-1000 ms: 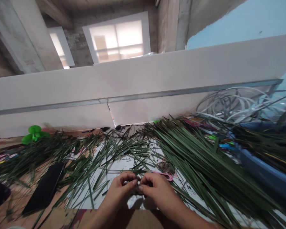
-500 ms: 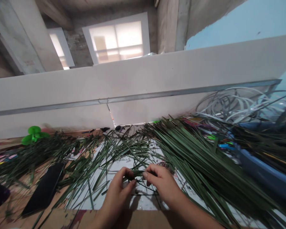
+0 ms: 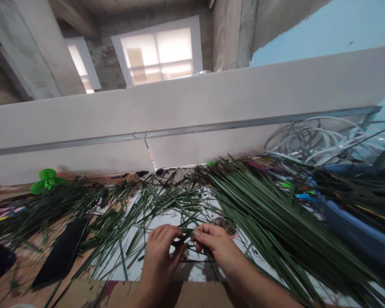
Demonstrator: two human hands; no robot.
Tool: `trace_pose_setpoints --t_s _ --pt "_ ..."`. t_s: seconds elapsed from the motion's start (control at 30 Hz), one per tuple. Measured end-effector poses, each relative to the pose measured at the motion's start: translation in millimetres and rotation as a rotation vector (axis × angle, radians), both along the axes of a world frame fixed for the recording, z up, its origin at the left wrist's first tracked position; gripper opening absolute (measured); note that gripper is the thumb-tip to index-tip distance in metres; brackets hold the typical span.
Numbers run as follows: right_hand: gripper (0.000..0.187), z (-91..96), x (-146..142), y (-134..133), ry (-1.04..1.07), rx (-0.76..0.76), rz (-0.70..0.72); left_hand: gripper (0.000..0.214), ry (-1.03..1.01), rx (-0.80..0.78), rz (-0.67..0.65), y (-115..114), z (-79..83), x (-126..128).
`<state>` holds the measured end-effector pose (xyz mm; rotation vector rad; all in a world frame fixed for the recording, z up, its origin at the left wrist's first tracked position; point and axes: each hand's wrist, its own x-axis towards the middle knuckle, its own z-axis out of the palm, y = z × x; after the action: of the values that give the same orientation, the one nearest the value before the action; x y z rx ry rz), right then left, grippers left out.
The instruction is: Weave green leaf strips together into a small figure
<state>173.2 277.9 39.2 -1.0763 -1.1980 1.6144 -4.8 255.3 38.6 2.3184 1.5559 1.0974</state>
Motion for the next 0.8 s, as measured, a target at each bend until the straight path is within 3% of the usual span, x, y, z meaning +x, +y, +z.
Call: trace_pose_setpoints --t_s 0.17,0.37,0.57,0.7,0.8 --pt "0.036 -2.2 -4.2 -4.8 0.058 -0.043 0.012 0.012 -0.022 0.063 0.023 -2.6 -1.0 1.4" --pt "0.024 -2.5 -8.6 -8.8 0.014 0.165 0.008 0.011 -0.195 -0.052 0.050 -1.0 -8.5 -0.5" --pt "0.013 -3.0 -7.1 -10.5 -0.257 0.350 -0.001 0.009 -0.447 -0.218 0.114 3.4 -16.8 0.7" --pt "0.013 -3.6 -4.3 -9.8 -0.420 0.438 -0.036 0.004 -0.508 -0.289 0.081 3.5 -13.2 2.4" --pt "0.011 -1.9 -3.5 -12.4 -0.550 0.532 -0.063 0.012 -0.544 -0.334 0.053 1.4 -8.5 4.2"
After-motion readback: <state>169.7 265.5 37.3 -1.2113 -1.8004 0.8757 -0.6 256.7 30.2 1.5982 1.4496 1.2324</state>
